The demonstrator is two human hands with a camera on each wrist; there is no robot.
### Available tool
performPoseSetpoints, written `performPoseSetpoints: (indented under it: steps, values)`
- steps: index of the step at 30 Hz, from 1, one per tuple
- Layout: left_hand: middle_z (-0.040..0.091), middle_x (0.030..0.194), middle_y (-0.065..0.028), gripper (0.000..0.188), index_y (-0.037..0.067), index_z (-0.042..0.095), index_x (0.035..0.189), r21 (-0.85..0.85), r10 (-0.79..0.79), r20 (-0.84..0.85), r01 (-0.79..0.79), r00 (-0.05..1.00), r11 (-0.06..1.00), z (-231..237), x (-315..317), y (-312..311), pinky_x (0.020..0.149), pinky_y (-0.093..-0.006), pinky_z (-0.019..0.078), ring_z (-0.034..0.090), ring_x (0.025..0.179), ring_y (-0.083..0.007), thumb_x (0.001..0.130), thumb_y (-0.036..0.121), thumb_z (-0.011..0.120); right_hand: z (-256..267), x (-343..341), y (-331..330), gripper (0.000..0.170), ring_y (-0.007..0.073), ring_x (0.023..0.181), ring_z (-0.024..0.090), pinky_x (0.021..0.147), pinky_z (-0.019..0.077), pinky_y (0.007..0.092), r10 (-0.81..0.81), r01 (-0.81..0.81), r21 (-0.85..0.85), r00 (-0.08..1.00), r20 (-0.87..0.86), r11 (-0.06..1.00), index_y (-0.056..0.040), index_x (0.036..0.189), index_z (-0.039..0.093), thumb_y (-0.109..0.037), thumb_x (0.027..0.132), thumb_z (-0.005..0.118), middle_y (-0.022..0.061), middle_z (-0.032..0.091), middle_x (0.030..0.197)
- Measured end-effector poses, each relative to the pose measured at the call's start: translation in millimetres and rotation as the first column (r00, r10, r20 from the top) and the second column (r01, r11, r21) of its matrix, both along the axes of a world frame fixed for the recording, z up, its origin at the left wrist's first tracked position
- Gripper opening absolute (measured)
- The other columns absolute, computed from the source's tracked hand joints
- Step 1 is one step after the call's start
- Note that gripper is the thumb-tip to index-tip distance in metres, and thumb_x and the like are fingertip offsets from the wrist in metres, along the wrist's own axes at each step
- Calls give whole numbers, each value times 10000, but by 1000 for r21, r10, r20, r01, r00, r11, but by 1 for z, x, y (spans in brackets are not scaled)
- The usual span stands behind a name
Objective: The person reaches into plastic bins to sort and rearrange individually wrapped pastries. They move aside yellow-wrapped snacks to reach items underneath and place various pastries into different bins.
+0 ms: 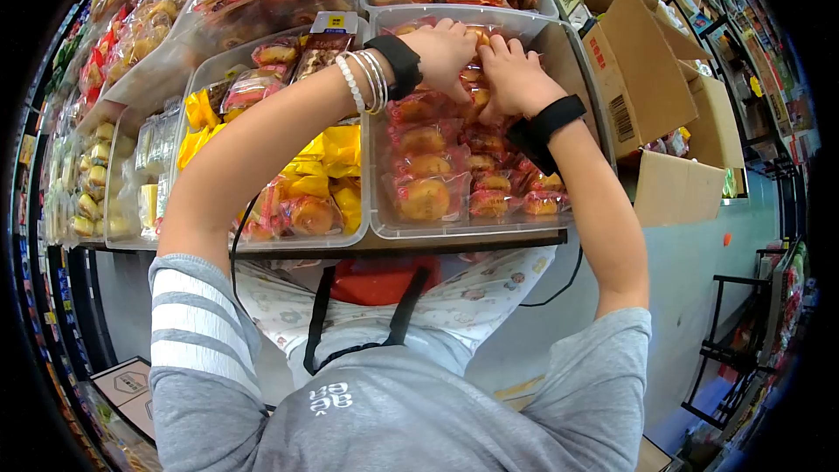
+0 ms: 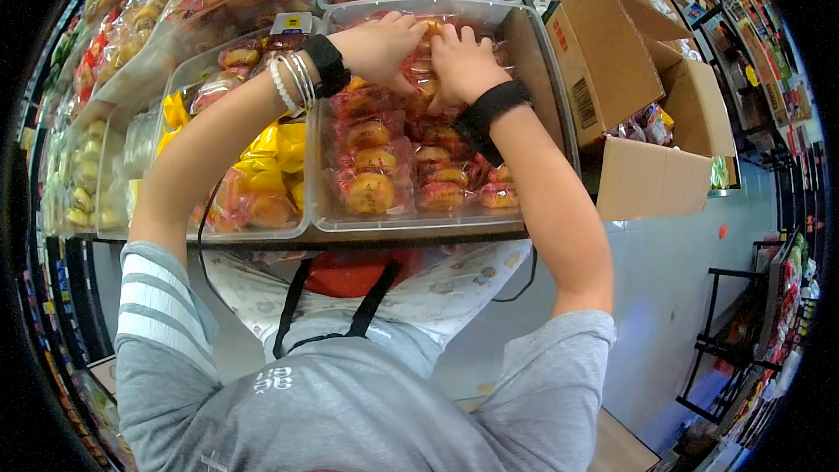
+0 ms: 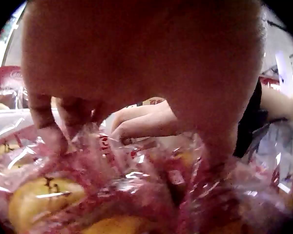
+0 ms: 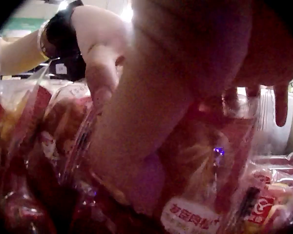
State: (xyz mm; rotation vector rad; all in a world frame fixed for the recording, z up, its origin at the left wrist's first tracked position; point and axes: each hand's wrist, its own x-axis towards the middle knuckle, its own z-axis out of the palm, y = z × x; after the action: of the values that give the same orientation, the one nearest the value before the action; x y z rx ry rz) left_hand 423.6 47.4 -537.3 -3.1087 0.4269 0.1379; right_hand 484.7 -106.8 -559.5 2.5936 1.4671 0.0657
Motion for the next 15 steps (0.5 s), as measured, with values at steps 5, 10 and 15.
performPoseSetpoints:
  steps: [5, 10, 15]
  values:
    - [377, 1362, -283, 944, -88, 262, 1379, -200, -16, 104, 36, 994, 979, 12, -16, 19, 1061, -392, 334, 360, 1286, -380, 757, 460, 714, 11, 7, -8, 953, 352, 1239, 384, 988, 366, 482, 136, -113, 219, 986, -93, 969, -2, 1332, 365, -404, 596, 818, 185, 416, 1288]
    - [415, 1372, -184, 626, 32, 351, 1381, -208, 7, 227, 42, 974, 977, 65, -96, 64, 1071, -370, 317, 370, 1297, -307, 899, 346, 599, 18, 9, -4, 724, 347, 1219, 412, 1006, 372, 435, 379, -295, 357, 905, -193, 886, -30, 1275, 472, -339, 692, 770, 173, 425, 1313]
    - [541, 1240, -147, 474, 44, 458, 1311, -305, 284, -162, -322, 945, 896, 80, -173, 116, 921, -324, 455, 574, 1073, -237, 890, 190, 618, 8, 11, 1, 644, 355, 1150, 479, 978, 409, 386, 462, -356, 404, 864, -202, 842, 9, 1226, 500, -302, 725, 758, 193, 471, 1282]
